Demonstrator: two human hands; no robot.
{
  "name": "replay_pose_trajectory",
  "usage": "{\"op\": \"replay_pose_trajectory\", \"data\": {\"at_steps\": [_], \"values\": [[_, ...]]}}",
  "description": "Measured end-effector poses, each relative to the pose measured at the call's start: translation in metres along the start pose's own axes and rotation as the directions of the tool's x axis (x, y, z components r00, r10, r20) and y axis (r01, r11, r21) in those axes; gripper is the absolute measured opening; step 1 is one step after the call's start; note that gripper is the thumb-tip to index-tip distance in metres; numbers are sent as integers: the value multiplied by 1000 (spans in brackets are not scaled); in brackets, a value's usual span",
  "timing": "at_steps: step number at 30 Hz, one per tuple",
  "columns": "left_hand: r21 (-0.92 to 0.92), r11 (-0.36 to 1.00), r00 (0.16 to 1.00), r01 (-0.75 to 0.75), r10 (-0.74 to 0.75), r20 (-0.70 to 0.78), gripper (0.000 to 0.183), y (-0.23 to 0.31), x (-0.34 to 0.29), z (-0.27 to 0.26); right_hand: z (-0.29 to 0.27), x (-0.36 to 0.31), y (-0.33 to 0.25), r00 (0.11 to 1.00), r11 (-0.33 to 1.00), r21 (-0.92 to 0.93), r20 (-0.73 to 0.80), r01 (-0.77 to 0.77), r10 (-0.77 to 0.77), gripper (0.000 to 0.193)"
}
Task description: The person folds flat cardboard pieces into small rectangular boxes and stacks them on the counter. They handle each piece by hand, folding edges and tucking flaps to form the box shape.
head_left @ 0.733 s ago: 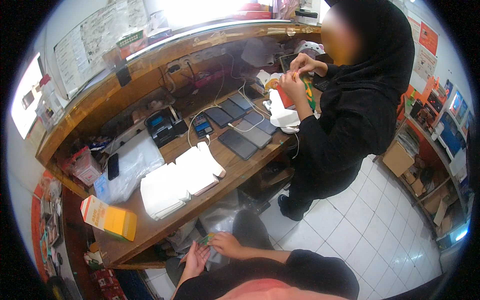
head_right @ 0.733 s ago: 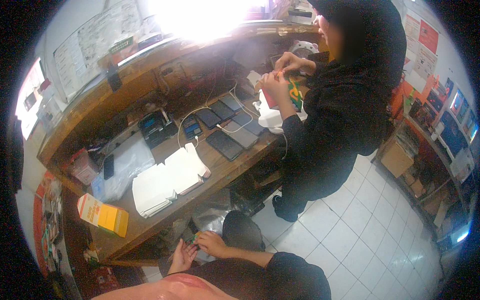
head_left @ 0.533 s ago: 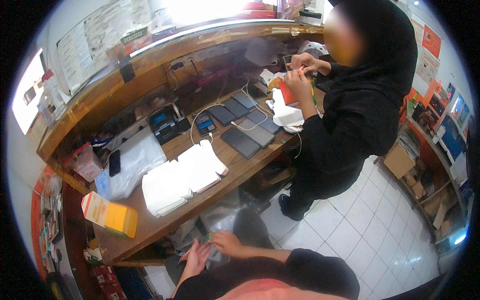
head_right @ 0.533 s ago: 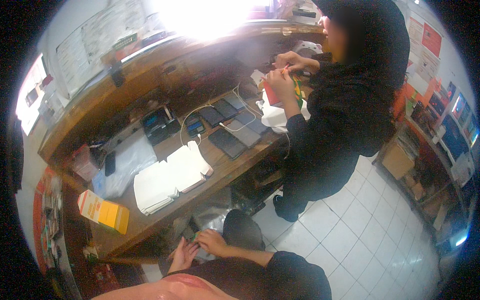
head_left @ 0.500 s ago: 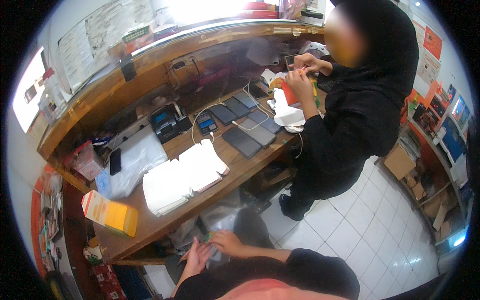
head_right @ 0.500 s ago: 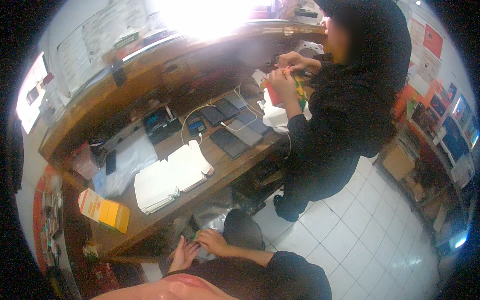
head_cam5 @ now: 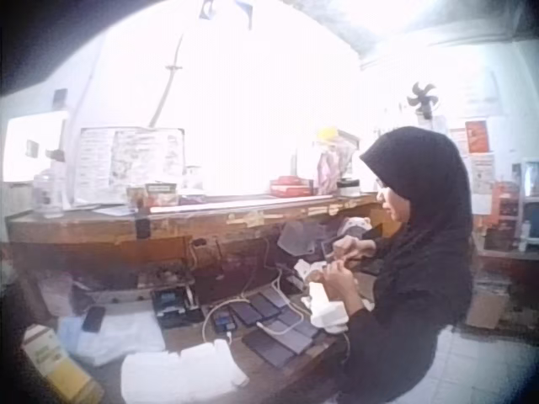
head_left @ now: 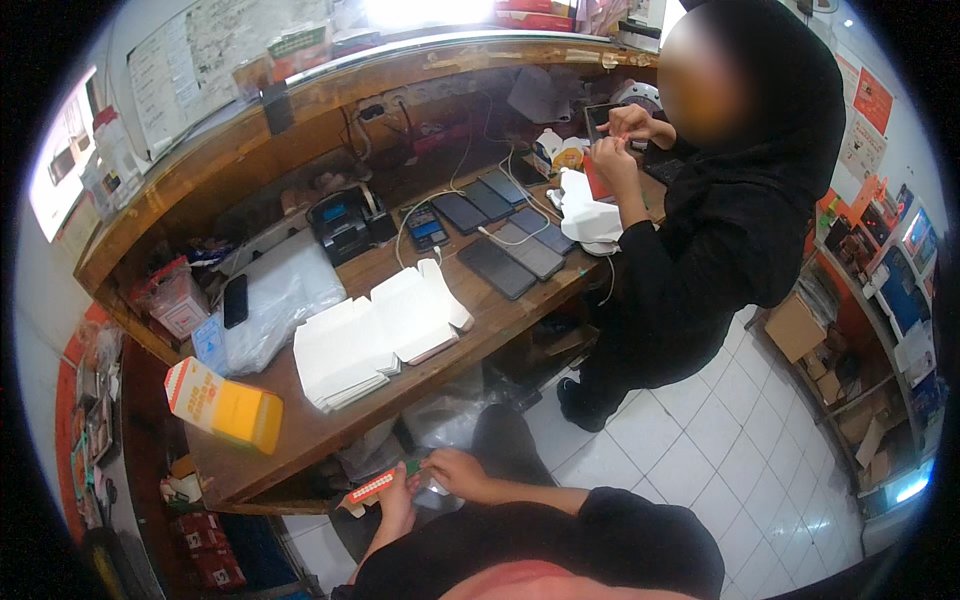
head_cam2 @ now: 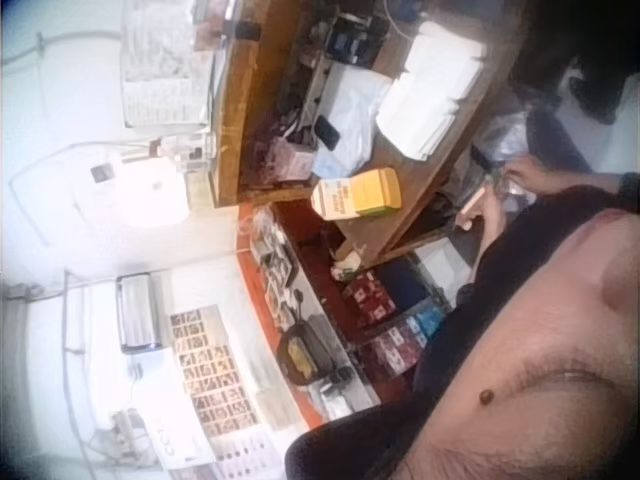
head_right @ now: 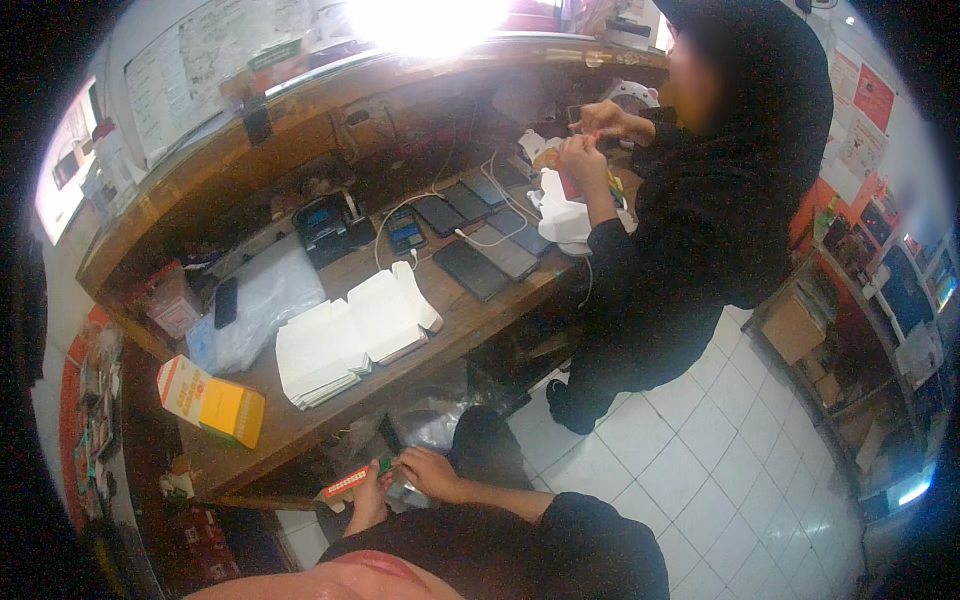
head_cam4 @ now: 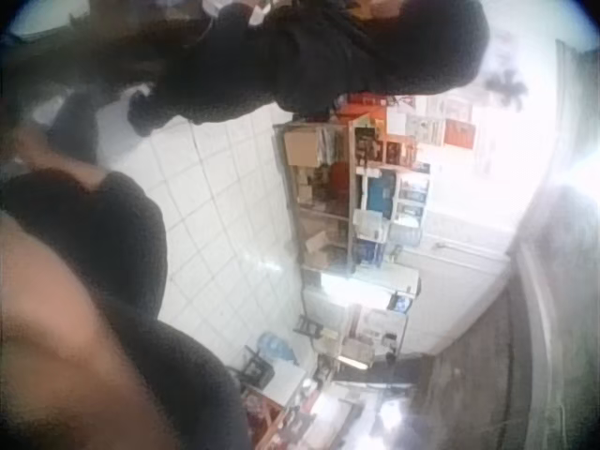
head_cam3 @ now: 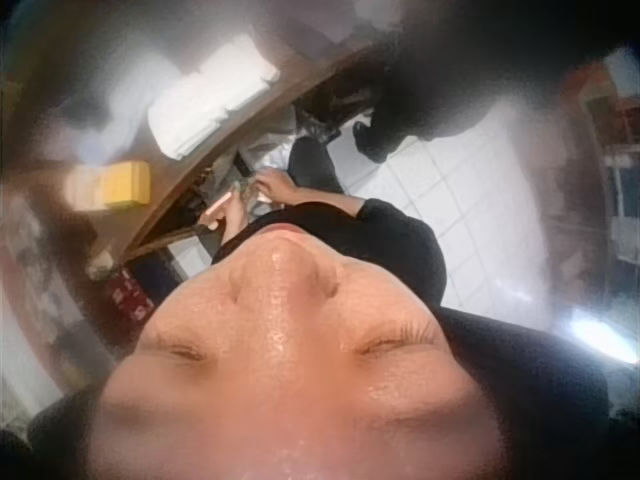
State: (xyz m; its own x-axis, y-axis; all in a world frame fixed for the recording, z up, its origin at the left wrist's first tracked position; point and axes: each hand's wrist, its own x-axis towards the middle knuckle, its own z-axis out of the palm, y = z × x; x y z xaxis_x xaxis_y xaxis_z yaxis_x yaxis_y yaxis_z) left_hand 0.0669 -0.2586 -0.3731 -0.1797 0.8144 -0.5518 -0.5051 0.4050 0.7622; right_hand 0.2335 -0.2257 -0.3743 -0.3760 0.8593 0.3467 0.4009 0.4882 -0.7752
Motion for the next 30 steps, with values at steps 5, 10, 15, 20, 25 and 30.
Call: {"op": "replay_pose_trajectory", "data": {"at_steps": [5, 10, 15, 20, 25, 30], "values": [[216, 957, 971, -195, 220, -97, 21, 9, 5, -4, 2, 13, -7, 996, 995, -35, -21, -88, 88, 15], [720, 546, 855, -429, 504, 127, 24, 32, -12, 2, -2, 37, -23, 922, 912, 145, 20, -384, 386, 21], [757, 261, 687, -599, 653, 318, 18, 32, -8, 1, -5, 45, -14, 903, 918, 109, 256, -381, 345, 20], [777, 367, 729, -512, 665, 165, 14, 43, -15, 6, -3, 43, -43, 907, 843, 341, 208, -417, 365, 20], [743, 319, 708, -589, 647, 283, 12, 40, -21, 14, 9, 36, -50, 855, 709, 510, 114, -487, 505, 19], [577, 585, 808, -570, 526, 264, 24, 14, -15, 9, 7, 32, -51, 967, 941, 237, -14, -243, 254, 24]]}}
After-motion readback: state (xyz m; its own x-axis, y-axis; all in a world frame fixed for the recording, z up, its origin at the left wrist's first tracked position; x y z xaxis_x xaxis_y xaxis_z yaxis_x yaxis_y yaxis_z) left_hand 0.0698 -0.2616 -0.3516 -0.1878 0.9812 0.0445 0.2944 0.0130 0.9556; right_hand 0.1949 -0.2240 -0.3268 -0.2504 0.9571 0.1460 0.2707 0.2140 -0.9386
